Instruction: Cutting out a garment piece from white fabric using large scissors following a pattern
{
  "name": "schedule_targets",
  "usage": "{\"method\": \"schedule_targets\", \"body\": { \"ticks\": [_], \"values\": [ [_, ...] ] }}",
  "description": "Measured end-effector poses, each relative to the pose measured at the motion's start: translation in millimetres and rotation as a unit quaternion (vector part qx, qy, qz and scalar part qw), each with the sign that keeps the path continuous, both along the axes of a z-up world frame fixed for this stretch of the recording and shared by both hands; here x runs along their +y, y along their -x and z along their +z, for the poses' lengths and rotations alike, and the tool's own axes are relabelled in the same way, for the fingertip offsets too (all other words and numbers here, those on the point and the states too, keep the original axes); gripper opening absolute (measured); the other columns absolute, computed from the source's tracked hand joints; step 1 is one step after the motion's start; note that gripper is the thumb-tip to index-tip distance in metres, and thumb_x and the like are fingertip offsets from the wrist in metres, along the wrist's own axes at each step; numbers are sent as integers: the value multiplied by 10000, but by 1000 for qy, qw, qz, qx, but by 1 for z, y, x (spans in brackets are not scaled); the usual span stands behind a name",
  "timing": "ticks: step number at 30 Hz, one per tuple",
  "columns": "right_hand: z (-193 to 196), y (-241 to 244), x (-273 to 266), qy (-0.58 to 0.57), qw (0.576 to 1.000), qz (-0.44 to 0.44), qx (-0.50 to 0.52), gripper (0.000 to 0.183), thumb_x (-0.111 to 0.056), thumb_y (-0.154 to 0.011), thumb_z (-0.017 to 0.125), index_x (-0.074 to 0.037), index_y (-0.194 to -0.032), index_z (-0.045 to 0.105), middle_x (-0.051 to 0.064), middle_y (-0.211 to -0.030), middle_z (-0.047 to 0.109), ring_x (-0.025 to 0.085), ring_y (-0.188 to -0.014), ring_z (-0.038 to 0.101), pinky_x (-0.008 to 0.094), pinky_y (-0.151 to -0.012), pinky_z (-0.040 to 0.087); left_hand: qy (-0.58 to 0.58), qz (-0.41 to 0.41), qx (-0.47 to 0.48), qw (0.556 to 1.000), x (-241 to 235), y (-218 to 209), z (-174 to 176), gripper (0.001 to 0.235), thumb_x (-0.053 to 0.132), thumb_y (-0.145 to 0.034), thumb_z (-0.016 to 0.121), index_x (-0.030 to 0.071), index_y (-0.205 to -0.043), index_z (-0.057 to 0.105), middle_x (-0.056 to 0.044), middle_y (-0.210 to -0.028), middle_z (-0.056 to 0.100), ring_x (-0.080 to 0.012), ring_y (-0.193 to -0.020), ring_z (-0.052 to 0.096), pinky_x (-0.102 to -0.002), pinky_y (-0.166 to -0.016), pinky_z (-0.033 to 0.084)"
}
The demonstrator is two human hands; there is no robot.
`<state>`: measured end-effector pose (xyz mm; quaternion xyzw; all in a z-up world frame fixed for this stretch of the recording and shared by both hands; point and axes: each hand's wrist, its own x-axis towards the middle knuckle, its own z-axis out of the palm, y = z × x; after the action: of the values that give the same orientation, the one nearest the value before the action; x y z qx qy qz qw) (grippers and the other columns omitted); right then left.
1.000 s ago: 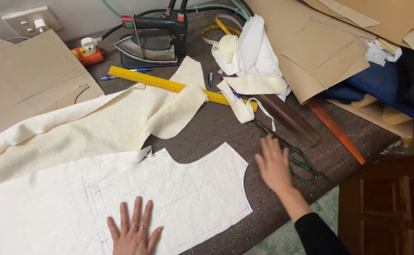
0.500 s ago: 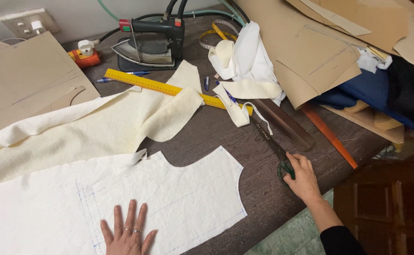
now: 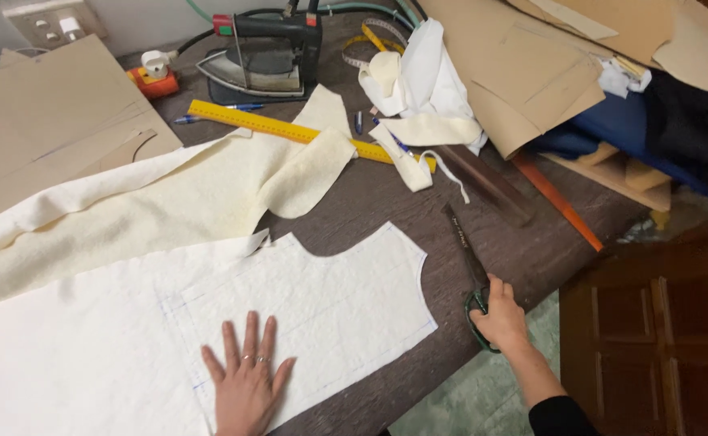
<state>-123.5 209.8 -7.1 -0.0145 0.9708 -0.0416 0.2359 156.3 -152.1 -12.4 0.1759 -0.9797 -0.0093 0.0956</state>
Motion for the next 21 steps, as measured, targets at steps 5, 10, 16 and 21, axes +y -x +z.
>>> {"method": "schedule_targets", "body": {
  "ticks": [5, 10, 16, 21],
  "values": [
    [-30, -45, 13, 68, 990, 32, 122, 606, -214, -858, 582, -77, -1385, 315, 144, -1247, 421, 353, -998, 556, 487, -681, 524, -235, -19, -63, 970, -20, -7, 29, 775, 554, -919, 385, 223, -1543, 64, -44, -1605, 13, -350, -1447, -72, -607, -1085, -45],
    [-29, -85, -4, 48, 988, -1, 144, 484, -211, -859, 577, -78, -1277, 370, 150, -1173, 438, 385, -883, 566, 512, -588, 497, -280, -44, -5, 959, -68, -41, 37, 733, 416, -877, 542, 165, -1504, 256, -101, -1587, 183, -352, -1461, 103, -605, -1120, 82],
    [-23, -119, -29, 69, 984, -57, 152, 500, -197, -834, 608, -68, -1248, 359, 154, -1207, 423, 394, -924, 546, 576, -646, 489, -135, -38, 17, 990, -123, -94, 9, 692, 441, -904, 440, 171, -1515, 258, -80, -1587, 237, -340, -1481, 139, -621, -1131, 130],
    [-5, -138, -47, 114, 976, -115, 147, 468, -170, -834, 600, -80, -1249, 403, 132, -1186, 464, 324, -979, 562, 528, -765, 463, -73, -57, 4, 996, -139, -115, -7, 709, 544, -926, 316, 180, -1524, 203, -40, -1607, 148, -282, -1493, 53, -578, -1162, 18]
  ]
}}
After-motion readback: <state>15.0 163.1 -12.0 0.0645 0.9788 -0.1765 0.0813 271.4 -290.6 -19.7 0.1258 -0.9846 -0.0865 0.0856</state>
